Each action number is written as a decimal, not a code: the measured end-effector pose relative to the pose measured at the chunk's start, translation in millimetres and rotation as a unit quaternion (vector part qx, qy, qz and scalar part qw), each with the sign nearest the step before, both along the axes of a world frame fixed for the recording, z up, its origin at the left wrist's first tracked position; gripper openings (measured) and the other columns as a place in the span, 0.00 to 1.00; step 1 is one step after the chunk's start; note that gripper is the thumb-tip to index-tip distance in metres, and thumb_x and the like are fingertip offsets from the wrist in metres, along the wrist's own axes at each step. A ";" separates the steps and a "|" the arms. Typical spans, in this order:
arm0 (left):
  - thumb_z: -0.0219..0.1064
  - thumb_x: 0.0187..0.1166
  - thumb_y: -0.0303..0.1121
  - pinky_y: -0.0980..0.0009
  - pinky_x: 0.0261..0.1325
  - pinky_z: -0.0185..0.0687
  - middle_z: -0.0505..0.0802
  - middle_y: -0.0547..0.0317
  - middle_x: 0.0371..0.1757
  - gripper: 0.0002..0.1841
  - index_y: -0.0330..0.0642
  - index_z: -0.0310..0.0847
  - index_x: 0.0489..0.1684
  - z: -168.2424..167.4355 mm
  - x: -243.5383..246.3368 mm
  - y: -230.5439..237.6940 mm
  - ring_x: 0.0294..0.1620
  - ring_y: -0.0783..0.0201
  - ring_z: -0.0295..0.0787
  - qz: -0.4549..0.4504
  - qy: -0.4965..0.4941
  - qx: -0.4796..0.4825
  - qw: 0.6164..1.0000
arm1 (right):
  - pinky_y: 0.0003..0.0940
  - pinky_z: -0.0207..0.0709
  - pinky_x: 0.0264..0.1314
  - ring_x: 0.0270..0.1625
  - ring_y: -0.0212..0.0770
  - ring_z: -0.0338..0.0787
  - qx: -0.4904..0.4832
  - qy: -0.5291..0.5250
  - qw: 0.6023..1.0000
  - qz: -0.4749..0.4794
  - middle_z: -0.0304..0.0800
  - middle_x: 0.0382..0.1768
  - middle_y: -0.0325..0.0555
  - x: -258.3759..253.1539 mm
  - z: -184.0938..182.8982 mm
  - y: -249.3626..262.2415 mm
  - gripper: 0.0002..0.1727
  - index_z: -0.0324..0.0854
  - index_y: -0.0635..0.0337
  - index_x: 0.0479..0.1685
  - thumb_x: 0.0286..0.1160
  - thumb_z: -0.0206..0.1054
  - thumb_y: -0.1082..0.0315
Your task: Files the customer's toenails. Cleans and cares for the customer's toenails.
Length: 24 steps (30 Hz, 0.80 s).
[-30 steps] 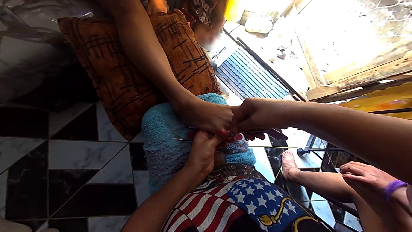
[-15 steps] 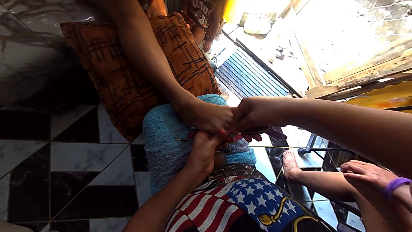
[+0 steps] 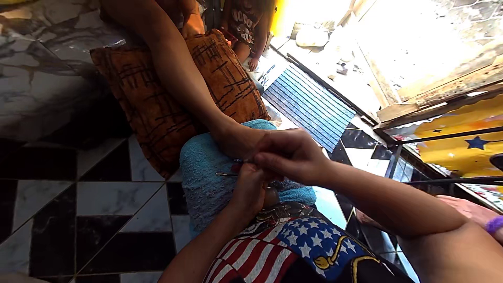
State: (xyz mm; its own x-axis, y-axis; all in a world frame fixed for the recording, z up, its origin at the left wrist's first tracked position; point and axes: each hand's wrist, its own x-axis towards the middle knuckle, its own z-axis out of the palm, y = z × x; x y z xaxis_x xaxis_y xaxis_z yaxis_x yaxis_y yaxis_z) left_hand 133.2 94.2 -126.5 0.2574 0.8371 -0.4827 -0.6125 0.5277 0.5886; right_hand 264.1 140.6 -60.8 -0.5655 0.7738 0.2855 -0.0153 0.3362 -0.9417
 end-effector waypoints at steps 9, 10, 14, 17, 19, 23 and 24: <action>0.60 0.83 0.18 0.65 0.54 0.90 0.94 0.48 0.36 0.05 0.31 0.82 0.38 -0.5 4.3 4.1 0.41 0.59 0.94 -0.009 -0.019 -0.004 1.000 | 0.22 0.80 0.22 0.19 0.25 0.85 -0.214 -0.293 0.911 0.195 0.90 0.22 0.39 91.6 -35.5 -13.9 0.11 0.88 0.66 0.43 0.85 0.66 0.66; 0.60 0.83 0.18 0.66 0.53 0.90 0.94 0.48 0.37 0.05 0.31 0.82 0.38 -0.7 6.1 4.6 0.41 0.59 0.94 -0.006 -0.021 -0.008 1.000 | 0.24 0.78 0.21 0.18 0.27 0.85 -0.254 -0.333 0.894 0.162 0.91 0.23 0.40 100.8 -42.2 -15.8 0.12 0.87 0.65 0.45 0.87 0.64 0.65; 0.59 0.85 0.20 0.65 0.54 0.91 0.94 0.47 0.38 0.06 0.31 0.82 0.40 -0.6 10.5 7.1 0.41 0.58 0.95 -0.015 -0.010 -0.010 1.000 | 0.37 0.85 0.28 0.20 0.37 0.88 -0.288 -0.459 0.832 0.119 0.91 0.24 0.46 122.9 -70.9 -29.5 0.14 0.86 0.65 0.46 0.90 0.61 0.63; 0.57 0.89 0.28 0.66 0.53 0.90 0.95 0.50 0.38 0.10 0.31 0.79 0.56 0.9 -7.9 7.6 0.41 0.61 0.95 -0.170 0.086 0.068 0.979 | 0.48 0.84 0.35 0.24 0.44 0.88 -0.227 -0.558 0.786 0.136 0.89 0.24 0.49 122.3 -47.3 -30.6 0.13 0.87 0.65 0.41 0.86 0.64 0.64; 0.59 0.88 0.30 0.67 0.48 0.92 0.95 0.55 0.38 0.13 0.30 0.79 0.61 9.3 -31.9 8.0 0.37 0.65 0.94 -0.291 0.185 0.170 0.923 | 0.57 0.80 0.40 0.32 0.51 0.89 -0.137 -0.562 0.807 0.120 0.87 0.27 0.51 114.7 -21.8 -32.7 0.12 0.87 0.63 0.37 0.84 0.65 0.64; 0.60 0.87 0.29 0.66 0.49 0.91 0.95 0.61 0.37 0.09 0.38 0.87 0.50 35.0 -69.5 13.2 0.38 0.68 0.93 -0.128 0.419 0.350 0.828 | 0.62 0.79 0.39 0.38 0.58 0.91 0.000 -0.521 0.843 0.133 0.88 0.31 0.54 60.9 -10.9 -44.1 0.12 0.84 0.61 0.43 0.86 0.60 0.63; 0.60 0.88 0.30 0.64 0.53 0.92 0.95 0.60 0.43 0.10 0.40 0.86 0.55 38.0 -72.7 19.1 0.45 0.67 0.94 -0.063 0.472 0.378 0.794 | 0.65 0.79 0.42 0.42 0.63 0.91 -0.003 -0.562 0.813 0.153 0.88 0.35 0.58 41.6 -12.4 -44.8 0.11 0.81 0.63 0.48 0.86 0.57 0.65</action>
State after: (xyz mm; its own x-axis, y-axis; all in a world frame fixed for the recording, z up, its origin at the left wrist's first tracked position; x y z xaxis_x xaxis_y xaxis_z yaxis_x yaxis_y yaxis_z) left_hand 60.5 113.4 -88.6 0.1847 0.9758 0.1169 0.3203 -0.1723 0.9315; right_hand 305.7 95.8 -73.2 -0.6331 0.5467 -0.5479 0.7734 0.4747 -0.4200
